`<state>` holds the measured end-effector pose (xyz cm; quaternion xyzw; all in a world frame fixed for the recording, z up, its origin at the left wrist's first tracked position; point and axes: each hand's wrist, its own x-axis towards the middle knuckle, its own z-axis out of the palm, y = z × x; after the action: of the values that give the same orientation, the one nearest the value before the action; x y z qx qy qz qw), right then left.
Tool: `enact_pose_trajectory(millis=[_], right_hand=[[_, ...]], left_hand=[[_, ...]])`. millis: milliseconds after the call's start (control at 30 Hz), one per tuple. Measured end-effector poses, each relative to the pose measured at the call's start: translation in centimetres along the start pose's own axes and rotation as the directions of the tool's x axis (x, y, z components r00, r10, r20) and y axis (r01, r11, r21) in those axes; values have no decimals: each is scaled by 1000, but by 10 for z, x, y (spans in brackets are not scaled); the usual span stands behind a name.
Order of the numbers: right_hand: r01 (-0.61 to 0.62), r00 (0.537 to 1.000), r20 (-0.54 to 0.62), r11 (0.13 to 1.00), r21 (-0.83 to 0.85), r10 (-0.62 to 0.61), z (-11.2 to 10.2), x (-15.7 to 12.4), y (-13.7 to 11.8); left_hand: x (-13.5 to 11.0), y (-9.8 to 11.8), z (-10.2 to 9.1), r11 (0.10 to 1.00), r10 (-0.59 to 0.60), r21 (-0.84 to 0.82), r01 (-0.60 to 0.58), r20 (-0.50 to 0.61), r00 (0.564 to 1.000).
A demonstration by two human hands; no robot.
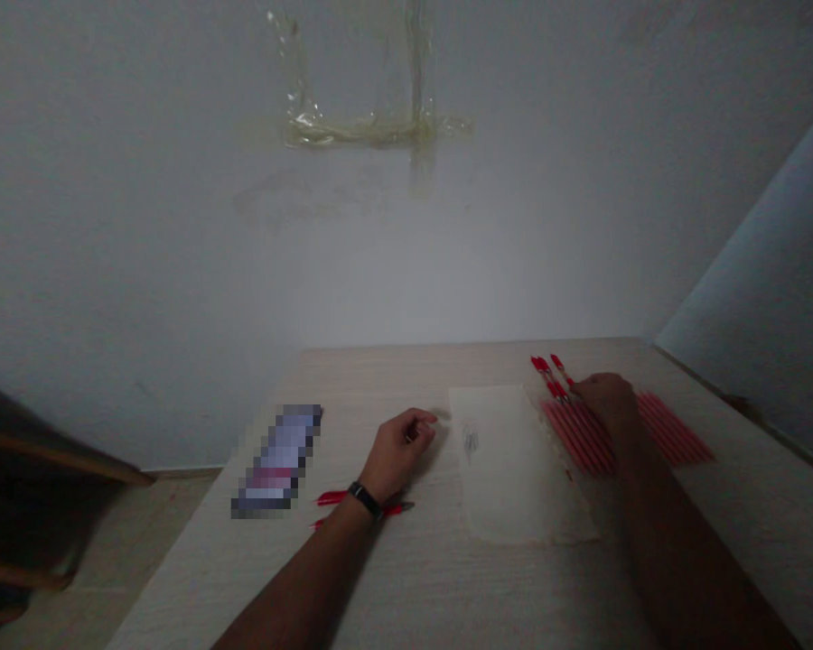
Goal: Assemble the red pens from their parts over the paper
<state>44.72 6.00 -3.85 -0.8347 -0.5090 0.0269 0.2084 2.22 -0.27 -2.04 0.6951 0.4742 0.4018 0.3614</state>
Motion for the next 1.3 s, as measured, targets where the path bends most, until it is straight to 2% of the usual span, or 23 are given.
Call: enact_pose_trajectory(millis=[200, 367, 600, 733, 800, 867, 933, 1000, 1067, 1133, 1200, 1300], right_hand=[[-48, 995, 85, 996, -81, 55, -1, 0, -4], [12, 992, 128, 999, -53, -5, 1, 1, -1], [11, 989, 145, 1000, -12, -9, 3, -1, 1], [-38, 994, 107, 999, 31, 34, -4, -8, -5], [-43, 998, 51, 997, 64, 39, -9, -13, -13], [34, 999, -33, 993, 109, -31, -14, -18, -27], [172, 982, -110, 974, 146, -157, -17, -26, -46], [352, 933, -144, 921, 169, -330, -16, -38, -70], [495, 868, -93, 841, 217, -487, -12, -56, -94], [624, 754, 0, 717, 310, -657, -5, -78, -116], [676, 642, 83, 614, 408, -762, 3, -102, -133], [684, 527, 210, 558, 470, -823, 15, -128, -147]], left_hand=[[0, -1, 0, 1000, 16, 0, -16, 15, 1000], [0, -2, 0, 1000, 1, -23, -1, 9, 1000], [-1, -2, 1, 1000, -2, -15, 2, 17, 1000], [-1, -2, 1, 1000, 0, -9, 0, 18, 1000], [-1, -1, 0, 1000, -3, -6, 3, 20, 1000], [0, 0, -1, 1000, -6, 4, 6, 23, 1000], [1, 1, -3, 1000, 2, 16, -3, 32, 999], [2, 2, -7, 999, 19, 39, -21, 51, 999], [3, 3, -13, 995, 31, 90, -39, 89, 996], [3, 6, -21, 984, 39, 167, -64, 150, 988], [2, 9, -29, 965, 60, 238, -114, 223, 973], [-1, 12, -40, 947, 77, 275, -168, 312, 947]])
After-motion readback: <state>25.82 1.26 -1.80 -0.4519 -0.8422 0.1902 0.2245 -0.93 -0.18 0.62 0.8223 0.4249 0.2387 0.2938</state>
